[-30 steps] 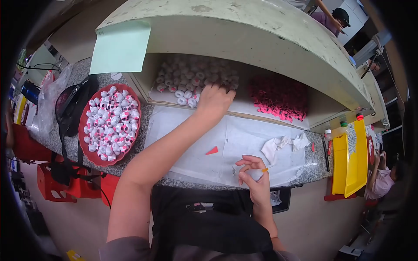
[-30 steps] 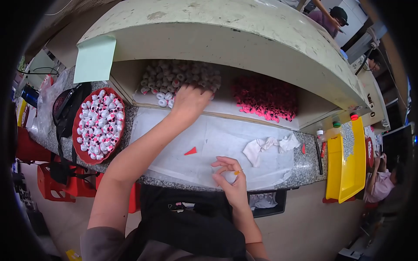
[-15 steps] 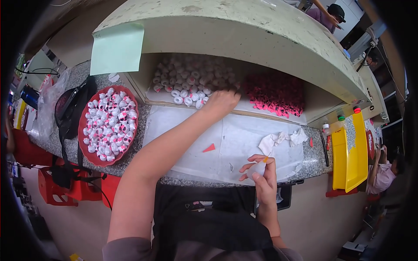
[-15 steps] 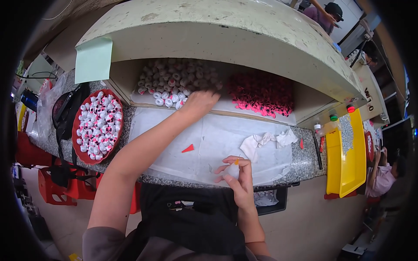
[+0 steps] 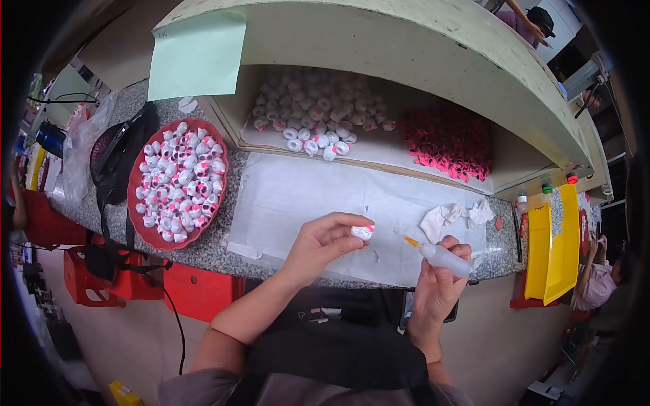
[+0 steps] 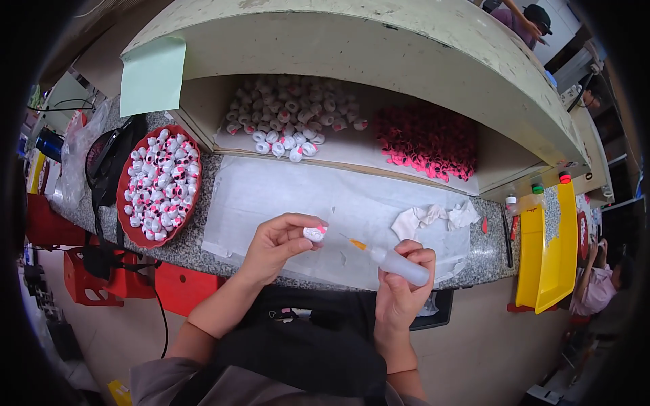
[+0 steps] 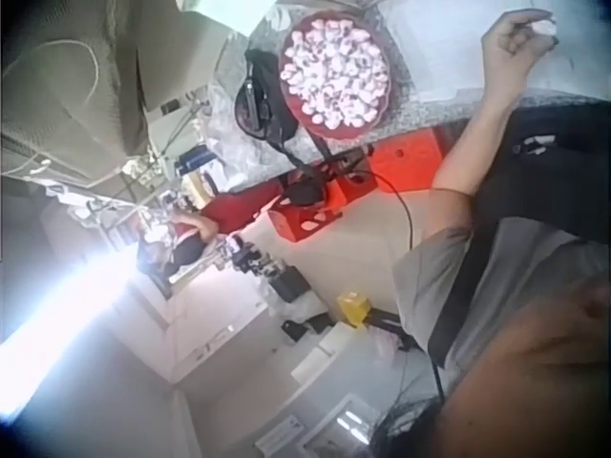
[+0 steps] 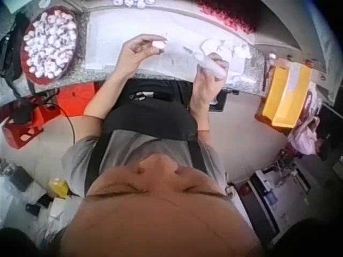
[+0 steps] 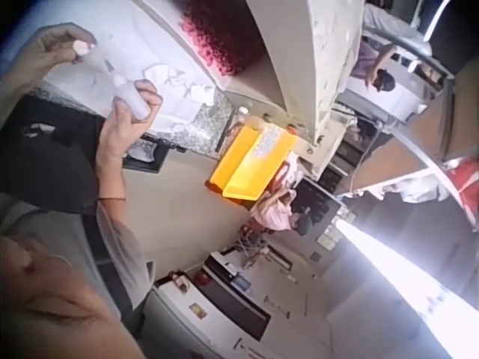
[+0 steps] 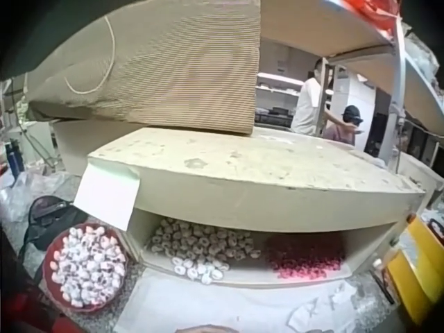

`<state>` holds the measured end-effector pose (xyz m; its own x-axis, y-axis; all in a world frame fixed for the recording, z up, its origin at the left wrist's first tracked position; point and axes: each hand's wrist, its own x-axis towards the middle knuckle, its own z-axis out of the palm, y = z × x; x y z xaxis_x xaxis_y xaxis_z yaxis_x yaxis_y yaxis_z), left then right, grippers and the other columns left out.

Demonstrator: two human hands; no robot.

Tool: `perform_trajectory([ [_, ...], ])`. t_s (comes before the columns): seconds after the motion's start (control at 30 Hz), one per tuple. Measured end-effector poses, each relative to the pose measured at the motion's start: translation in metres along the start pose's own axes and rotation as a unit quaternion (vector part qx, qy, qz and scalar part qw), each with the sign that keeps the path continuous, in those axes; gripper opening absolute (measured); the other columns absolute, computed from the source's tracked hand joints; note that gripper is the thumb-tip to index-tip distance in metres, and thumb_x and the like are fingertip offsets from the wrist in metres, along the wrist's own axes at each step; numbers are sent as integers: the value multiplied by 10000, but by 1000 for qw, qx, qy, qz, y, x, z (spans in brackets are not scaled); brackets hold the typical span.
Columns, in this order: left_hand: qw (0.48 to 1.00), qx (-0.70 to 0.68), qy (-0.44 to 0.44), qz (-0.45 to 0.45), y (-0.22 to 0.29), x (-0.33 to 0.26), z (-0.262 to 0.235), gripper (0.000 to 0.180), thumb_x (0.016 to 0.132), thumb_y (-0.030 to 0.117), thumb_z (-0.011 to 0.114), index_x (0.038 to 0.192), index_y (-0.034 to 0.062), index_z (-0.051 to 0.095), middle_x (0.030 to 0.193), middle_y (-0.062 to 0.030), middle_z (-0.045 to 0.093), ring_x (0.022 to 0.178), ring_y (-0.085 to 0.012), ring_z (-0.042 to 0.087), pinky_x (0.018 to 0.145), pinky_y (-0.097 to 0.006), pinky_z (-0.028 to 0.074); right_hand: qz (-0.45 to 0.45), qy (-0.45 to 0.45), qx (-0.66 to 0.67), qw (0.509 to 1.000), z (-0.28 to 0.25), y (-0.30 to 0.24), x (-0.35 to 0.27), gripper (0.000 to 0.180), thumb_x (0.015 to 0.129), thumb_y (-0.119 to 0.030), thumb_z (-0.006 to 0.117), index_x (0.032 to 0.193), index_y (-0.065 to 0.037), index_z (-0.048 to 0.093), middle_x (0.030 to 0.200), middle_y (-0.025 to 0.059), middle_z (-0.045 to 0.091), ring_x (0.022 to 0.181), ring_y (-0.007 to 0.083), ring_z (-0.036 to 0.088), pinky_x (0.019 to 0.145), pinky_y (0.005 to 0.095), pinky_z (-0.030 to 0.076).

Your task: Assembling small components by applying adhesive from a squeeze bottle to pink and white parts.

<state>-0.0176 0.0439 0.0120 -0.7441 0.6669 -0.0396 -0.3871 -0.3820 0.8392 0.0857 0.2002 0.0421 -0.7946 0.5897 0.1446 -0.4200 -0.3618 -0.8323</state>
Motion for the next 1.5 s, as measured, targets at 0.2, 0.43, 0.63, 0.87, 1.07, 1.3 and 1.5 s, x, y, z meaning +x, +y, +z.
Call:
perform_trajectory([
  [0.2,996,-58,42,56,-17,-20,3,329,755,-31,544,1074,-18,461,1048,-120,527,933,-157,536,808,-293,444,-173,-18,-143,974,11,10,-9,386,632,-113,699,859,-77,389,806,46,410,629,120,432,570,228,394],
  [0.43,995,-86,31,37,-14,-27,6,343,749,-47,539,1077,-18,444,1045,-130,525,961,-164,523,851,-279,404,-262,-134,-283,913,19,10,-21,427,604,-221,759,813,-86,412,768,36,431,578,105,441,476,222,404],
  [0.63,993,-107,28,43,-12,-30,6,348,742,-50,544,1075,-16,446,1041,-129,528,960,-162,521,848,-277,402,-270,-159,-281,907,19,11,-23,436,581,-201,774,807,-81,421,765,37,434,582,106,443,482,224,405],
  [0.87,993,-104,27,39,-12,-31,6,342,744,-38,549,1071,-16,449,1033,-127,531,952,-158,522,846,-279,402,-260,-162,-279,910,20,9,-24,429,576,-172,777,814,-74,434,770,41,442,585,115,450,485,225,411],
  [1.07,992,-108,24,57,-14,-31,4,333,756,-44,533,1077,-23,446,1057,-130,513,981,-172,504,864,-287,392,-271,-189,-288,899,17,6,-22,406,575,-129,771,805,-66,444,774,45,445,584,120,449,473,224,405],
  [1.3,993,-110,5,47,-14,-32,4,337,769,-70,502,1097,-33,436,1086,-141,493,1012,-178,485,884,-287,378,-279,-179,-279,901,18,8,-22,403,579,-113,766,813,-70,442,775,48,443,581,117,443,474,224,400],
  [1.5,993,-110,29,42,-14,-31,8,338,744,-56,531,1072,-17,454,1039,-144,526,942,-168,528,832,-284,413,-272,-192,-272,903,18,8,-23,409,574,-111,768,815,-68,440,777,48,439,592,121,447,480,221,410],
])
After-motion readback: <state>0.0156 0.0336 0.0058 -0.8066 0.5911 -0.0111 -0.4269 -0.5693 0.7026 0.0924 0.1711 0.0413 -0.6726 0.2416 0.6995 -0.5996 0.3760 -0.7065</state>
